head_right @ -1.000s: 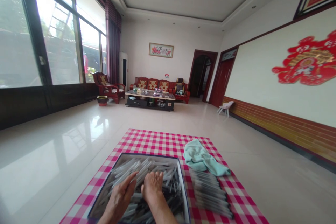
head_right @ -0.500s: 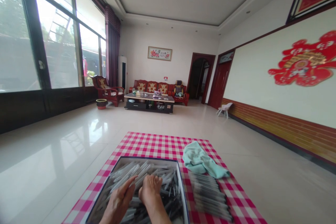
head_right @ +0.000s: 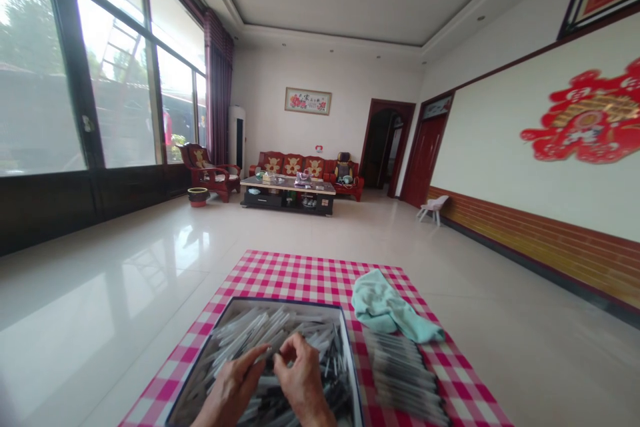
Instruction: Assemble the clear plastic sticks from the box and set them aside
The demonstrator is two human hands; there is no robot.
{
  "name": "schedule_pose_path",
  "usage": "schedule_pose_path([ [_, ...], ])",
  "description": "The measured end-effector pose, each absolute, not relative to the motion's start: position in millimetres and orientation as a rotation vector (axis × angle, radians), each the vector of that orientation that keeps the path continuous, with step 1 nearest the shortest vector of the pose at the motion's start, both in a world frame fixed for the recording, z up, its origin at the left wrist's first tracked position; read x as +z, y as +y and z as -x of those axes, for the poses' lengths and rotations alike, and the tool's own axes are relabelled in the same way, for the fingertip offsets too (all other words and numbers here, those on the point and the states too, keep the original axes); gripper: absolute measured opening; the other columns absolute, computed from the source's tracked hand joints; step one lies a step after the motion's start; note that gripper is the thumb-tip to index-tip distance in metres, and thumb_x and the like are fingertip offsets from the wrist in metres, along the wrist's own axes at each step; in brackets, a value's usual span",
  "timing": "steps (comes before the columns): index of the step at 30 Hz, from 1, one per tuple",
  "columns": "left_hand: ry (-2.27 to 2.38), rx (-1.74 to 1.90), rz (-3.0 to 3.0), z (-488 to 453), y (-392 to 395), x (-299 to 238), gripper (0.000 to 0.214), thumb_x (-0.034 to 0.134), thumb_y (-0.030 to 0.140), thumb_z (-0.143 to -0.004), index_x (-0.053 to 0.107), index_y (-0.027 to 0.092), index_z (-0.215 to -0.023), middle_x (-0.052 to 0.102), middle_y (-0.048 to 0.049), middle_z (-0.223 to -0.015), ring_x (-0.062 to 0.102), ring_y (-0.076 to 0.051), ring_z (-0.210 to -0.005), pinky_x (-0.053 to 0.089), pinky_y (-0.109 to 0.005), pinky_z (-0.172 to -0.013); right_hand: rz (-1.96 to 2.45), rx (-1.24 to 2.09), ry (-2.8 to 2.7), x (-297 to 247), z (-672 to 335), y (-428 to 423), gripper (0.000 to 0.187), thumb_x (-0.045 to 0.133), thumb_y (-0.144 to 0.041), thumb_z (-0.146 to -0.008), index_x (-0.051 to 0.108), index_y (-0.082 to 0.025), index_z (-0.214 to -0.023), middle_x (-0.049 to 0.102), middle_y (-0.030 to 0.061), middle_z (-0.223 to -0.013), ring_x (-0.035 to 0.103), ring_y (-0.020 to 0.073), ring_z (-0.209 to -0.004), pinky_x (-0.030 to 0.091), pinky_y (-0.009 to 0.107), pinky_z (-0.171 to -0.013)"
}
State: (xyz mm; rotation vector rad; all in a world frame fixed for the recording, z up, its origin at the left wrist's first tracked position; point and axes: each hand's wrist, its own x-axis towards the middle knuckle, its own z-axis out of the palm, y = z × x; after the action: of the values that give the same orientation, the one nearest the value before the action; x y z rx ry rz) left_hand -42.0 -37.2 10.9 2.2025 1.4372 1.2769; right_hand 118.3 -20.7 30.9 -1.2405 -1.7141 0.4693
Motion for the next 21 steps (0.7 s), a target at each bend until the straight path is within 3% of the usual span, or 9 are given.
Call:
schedule_pose_path([
  [3,1.419,1.246,-2.202,42,-37,9,0.034,0.04,0.03,-0.091,0.067,0.019,-0.108,0.07,0.0012,-0.059,0.064,-0.013,-0.049,0.047,-0.018,-0.048,1.223,0.558,-1.654,26,-119,-19,0.004,0.06,-0.02,-0.07,0.059,-0.02,-0.074,0.064,-0.0004,-0.063,0.06,0.0163,-0.059,0.047,0.024,-0.059],
  [6,1.416,1.231,-2.176,42,-37,9,0.035,0.04,0.031,-0.091,0.067,0.019,-0.109,0.07,0.0009,-0.058,0.064,-0.013,-0.049,0.047,-0.018,-0.048,1.152,0.71,-1.594,22,-121,-17,0.015,0.06,-0.024,-0.075,0.064,-0.018,-0.089,0.069,0.0035,-0.075,0.064,0.0183,-0.068,0.049,0.025,-0.063],
  [12,1.416,1.193,-2.148,41,-39,14,0.034,0.04,0.031,-0.091,0.066,0.018,-0.11,0.072,-0.0005,-0.063,0.067,-0.014,-0.054,0.049,-0.018,-0.051,1.047,1.036,-1.429,25,-124,-16,0.017,0.063,-0.03,-0.074,0.069,-0.018,-0.085,0.073,0.006,-0.082,0.066,0.0218,-0.076,0.05,0.028,-0.068],
  [21,1.396,1.194,-2.148,39,-44,22,0.034,0.041,0.029,-0.09,0.068,0.019,-0.108,0.071,0.0,-0.061,0.065,-0.013,-0.051,0.048,-0.019,-0.052,1.127,1.096,-1.417,36,-124,-23,0.024,0.065,-0.033,-0.073,0.073,-0.018,-0.09,0.072,0.0047,-0.079,0.064,0.0216,-0.073,0.049,0.027,-0.063],
])
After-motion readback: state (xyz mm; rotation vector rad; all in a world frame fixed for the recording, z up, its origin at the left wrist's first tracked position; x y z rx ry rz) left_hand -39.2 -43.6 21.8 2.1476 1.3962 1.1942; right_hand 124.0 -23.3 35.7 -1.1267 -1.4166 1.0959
